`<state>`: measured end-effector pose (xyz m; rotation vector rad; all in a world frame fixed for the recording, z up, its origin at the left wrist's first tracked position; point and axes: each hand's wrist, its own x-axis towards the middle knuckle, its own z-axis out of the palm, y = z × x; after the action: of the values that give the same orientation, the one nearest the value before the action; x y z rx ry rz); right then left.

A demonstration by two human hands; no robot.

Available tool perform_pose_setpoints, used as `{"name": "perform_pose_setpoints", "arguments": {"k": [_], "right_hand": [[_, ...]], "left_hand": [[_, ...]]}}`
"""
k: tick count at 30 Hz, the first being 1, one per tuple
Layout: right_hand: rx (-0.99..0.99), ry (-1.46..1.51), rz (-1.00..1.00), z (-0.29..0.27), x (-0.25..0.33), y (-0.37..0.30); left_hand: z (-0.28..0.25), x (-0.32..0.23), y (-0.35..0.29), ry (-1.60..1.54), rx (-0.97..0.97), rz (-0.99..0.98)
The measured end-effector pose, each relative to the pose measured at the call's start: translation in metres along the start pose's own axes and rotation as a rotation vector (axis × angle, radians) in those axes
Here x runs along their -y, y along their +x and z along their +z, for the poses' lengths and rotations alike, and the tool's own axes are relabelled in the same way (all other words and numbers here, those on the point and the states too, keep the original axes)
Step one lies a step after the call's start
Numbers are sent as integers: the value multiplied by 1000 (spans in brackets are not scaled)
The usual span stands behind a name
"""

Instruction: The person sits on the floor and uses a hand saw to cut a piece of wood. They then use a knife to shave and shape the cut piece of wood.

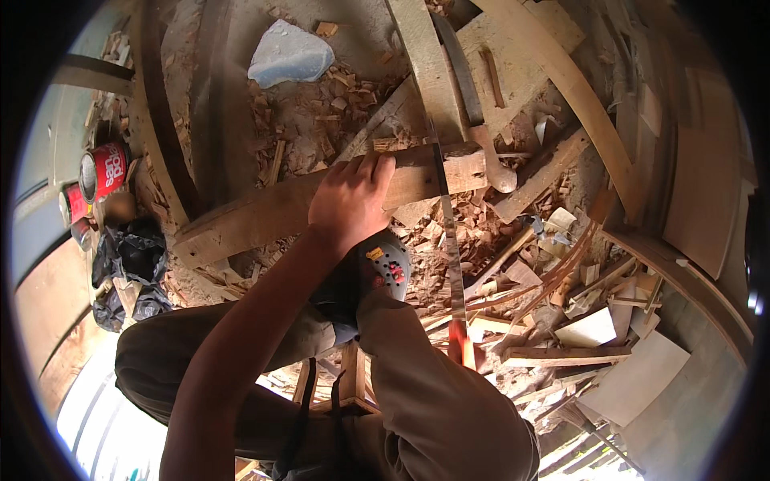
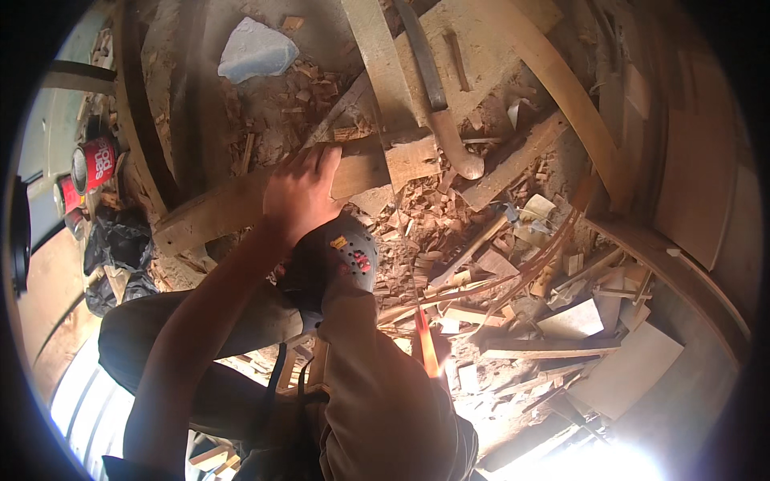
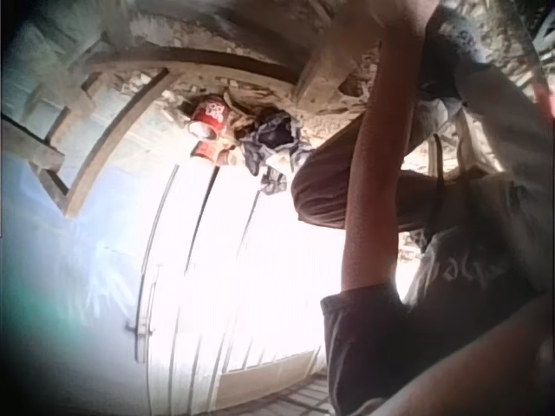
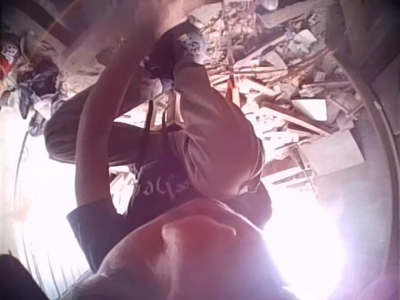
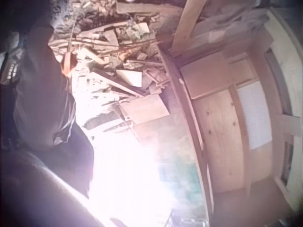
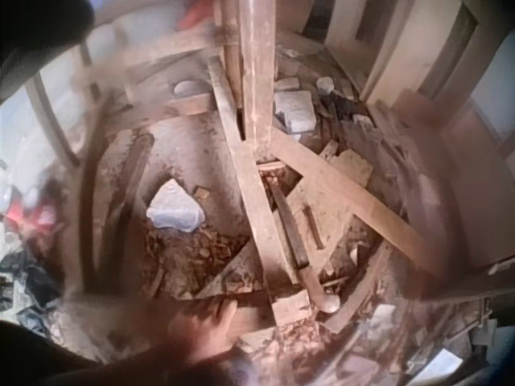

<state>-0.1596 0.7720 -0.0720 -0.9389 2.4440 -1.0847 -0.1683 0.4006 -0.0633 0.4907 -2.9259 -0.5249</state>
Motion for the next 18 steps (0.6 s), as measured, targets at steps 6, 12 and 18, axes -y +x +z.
{"name": "perform_pose_setpoints", "arguments": {"k": [6,12,18], "right_hand": [[-48,2,3,-4,2,-2],[-69,-9,-21,-13,18,-10],[-122,35,65,5,27,-5]], "left_hand": [[3,0,-5,62,-10,12],[-3,1,-5,52,35,-54],[-3,-4,-2,78,-11,-24]]}}
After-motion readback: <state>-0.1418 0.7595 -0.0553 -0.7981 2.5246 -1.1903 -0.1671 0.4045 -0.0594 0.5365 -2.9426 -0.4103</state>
